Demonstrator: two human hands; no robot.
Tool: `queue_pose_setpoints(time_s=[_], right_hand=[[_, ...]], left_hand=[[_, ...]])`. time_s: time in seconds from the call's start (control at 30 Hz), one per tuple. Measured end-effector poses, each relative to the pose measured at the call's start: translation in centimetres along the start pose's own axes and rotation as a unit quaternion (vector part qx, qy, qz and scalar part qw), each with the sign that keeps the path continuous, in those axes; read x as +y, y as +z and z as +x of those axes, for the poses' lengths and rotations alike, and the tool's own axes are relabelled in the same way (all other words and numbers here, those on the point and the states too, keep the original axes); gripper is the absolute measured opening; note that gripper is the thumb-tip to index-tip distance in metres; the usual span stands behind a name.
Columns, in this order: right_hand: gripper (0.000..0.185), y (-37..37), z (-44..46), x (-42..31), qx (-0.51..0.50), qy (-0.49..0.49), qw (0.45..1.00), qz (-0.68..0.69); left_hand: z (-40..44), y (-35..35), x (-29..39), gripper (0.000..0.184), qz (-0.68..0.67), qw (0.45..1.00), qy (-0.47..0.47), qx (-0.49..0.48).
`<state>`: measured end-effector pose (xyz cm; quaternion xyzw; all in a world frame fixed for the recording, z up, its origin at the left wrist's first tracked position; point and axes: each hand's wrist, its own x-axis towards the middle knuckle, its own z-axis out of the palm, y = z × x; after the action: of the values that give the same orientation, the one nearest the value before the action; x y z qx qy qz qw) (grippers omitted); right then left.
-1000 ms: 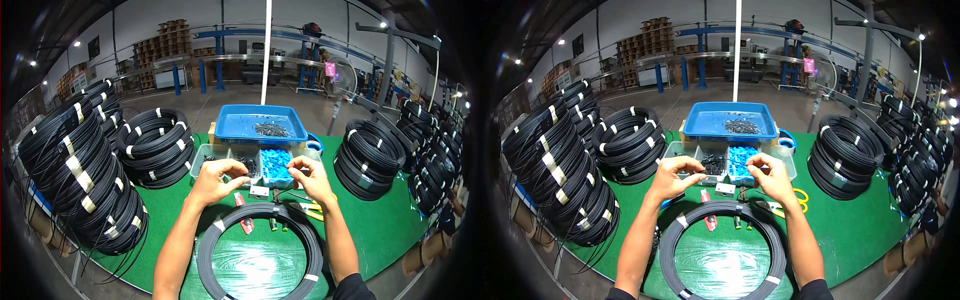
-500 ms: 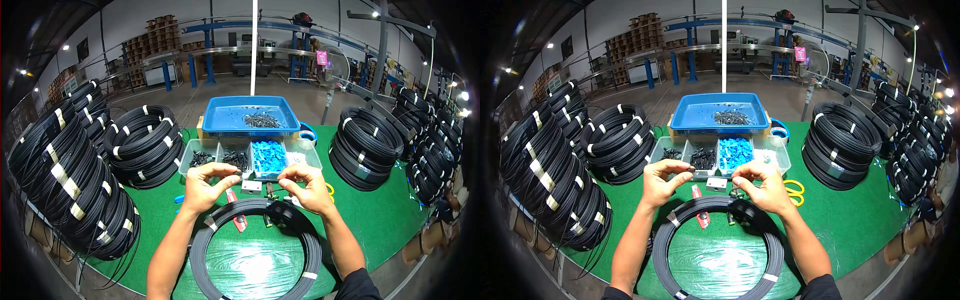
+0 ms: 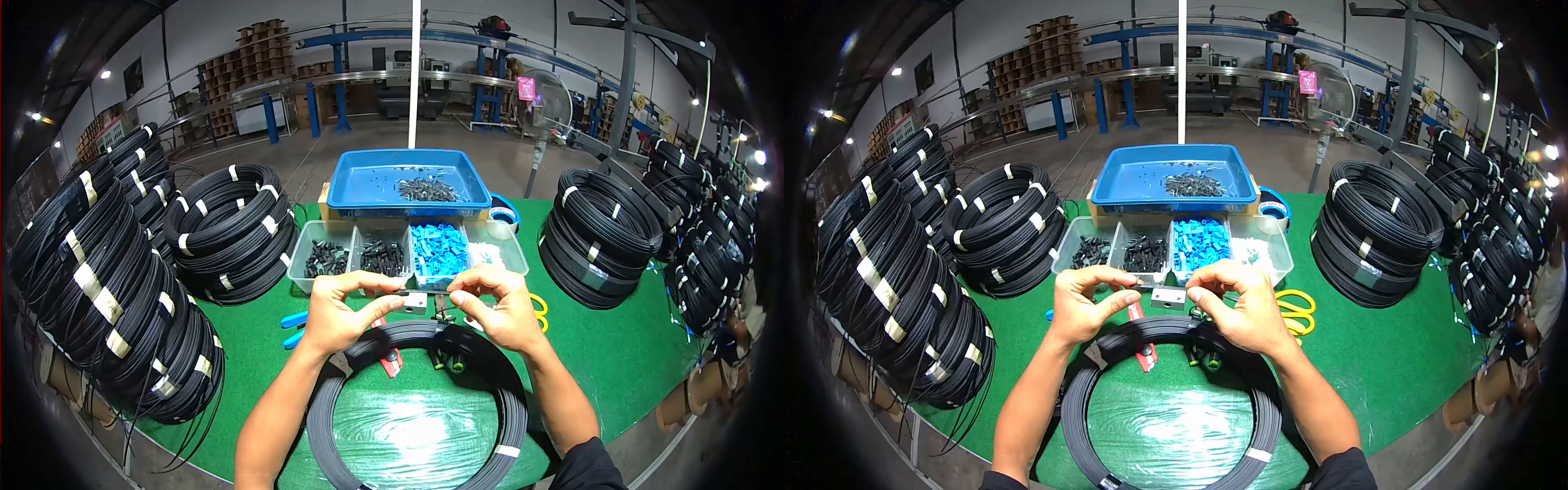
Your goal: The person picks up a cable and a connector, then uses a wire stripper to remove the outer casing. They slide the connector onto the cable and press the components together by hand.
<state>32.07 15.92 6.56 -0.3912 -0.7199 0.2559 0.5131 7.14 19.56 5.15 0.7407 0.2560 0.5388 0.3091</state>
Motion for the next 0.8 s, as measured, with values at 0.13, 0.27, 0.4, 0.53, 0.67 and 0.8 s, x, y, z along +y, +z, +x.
queue_pose_setpoints(time_s=[0.13, 0.27, 0.4, 0.53, 0.67, 0.8], right_hand=[[0.009, -0.1, 0.1, 0.1, 0.006, 0.002, 1.0, 0.01], [0.009, 0.1, 0.0, -0.2, 0.007, 0.0, 1.0, 0.011], [0.009, 0.1, 0.1, 0.0, 0.005, -0.011, 1.0, -0.006], [0.009, 0.2, 0.0, -0.2, 0.013, -0.054, 0.998, -0.039], [0.008, 0.1, 0.1, -0.5, 0.006, -0.095, 0.992, -0.078], [0.008, 0.5, 0.0, -0.9, -0.002, -0.113, 0.99, -0.081]], left_hand=[[-0.1, 0.1, -0.2, 0.019, 0.001, 1.0, 0.007, 0.009], [-0.2, 0.2, -0.4, 0.019, -0.002, 1.0, 0.015, 0.024], [-0.1, 0.2, -0.1, 0.018, -0.044, 0.999, 0.007, 0.027], [-0.1, 0.1, 0.6, 0.018, -0.003, 1.0, -0.001, 0.03], [0.3, -0.4, 1.4, 0.019, 0.034, 0.999, 0.038, 0.01], [0.7, -0.8, 0.9, 0.021, 0.112, 0.981, 0.153, -0.03]])
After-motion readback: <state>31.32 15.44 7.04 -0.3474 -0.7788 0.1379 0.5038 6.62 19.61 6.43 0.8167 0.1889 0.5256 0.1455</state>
